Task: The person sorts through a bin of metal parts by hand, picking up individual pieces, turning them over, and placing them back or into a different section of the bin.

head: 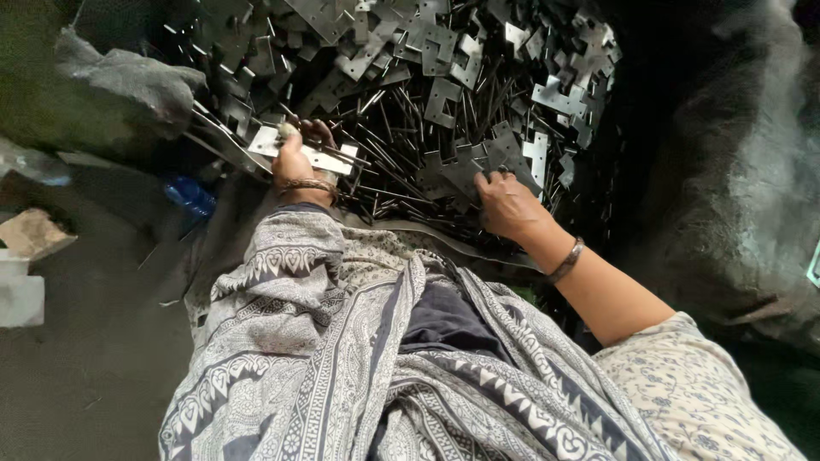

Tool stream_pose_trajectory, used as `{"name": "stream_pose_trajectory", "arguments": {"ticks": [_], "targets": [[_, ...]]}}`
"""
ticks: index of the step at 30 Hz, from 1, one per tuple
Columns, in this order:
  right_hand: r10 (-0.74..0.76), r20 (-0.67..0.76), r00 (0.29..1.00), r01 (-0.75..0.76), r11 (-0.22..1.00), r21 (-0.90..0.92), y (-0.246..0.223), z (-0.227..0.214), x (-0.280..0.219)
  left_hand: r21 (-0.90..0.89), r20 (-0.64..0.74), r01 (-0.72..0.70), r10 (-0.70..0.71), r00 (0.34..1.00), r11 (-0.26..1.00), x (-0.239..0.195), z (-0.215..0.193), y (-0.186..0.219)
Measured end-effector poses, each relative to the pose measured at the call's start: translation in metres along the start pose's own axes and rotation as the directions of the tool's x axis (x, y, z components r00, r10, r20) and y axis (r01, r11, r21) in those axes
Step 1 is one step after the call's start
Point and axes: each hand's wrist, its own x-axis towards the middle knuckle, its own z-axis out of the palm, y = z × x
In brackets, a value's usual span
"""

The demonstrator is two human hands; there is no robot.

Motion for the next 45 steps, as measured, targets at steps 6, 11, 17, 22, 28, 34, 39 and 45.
{"name": "stream_pose_trajectory", "arguments": {"ticks": [6, 11, 17, 22, 28, 34, 39, 45], "targets": [[0.013, -0.148, 0.989, 0.038, 0.942, 0.334, 0.038, -0.006, -0.011, -0.155, 0.279, 0.254, -0.204, 0.938, 0.955, -0.005, -0.001, -0.012], [0.377, 0.032, 0.926, -0.209, 0.437, 0.875, 0.088, 0.000, -0.013, -0.132, 0.407, 0.347, -0.269, 0.873, 0.929, -0.018, 0.010, -0.039], [0.549, 0.113, 0.828, 0.086, -0.324, 0.942, 0.102, -0.002, -0.036, 0.003, 0.617, 0.357, -0.283, 0.734, 0.934, -0.026, 0.002, -0.052], [0.533, 0.172, 0.829, 0.122, -0.472, 0.873, 0.072, -0.020, -0.028, 0.096, 0.724, 0.386, -0.331, 0.605, 0.917, -0.042, 0.018, -0.082], [0.383, -0.101, 0.918, 0.021, 0.208, 0.978, -0.024, -0.017, -0.007, -0.148, 0.566, 0.523, -0.362, 0.741, 0.839, -0.060, 0.039, -0.154], [-0.086, -0.669, 0.739, 0.525, 0.697, 0.489, -0.039, -0.023, -0.002, 0.341, 0.555, 0.176, -0.349, 0.755, 0.924, -0.056, 0.048, -0.163], [0.342, -0.156, 0.927, 0.275, -0.331, 0.903, -0.001, -0.029, -0.007, 0.656, 0.695, -0.372, -0.332, 0.638, 0.657, -0.056, 0.071, -0.115], [0.514, 0.090, 0.853, 0.241, -0.541, 0.806, 0.060, -0.033, -0.045, 0.862, 0.491, -0.467, 0.099, 0.865, -0.196, 0.066, 0.046, -0.037]]}}
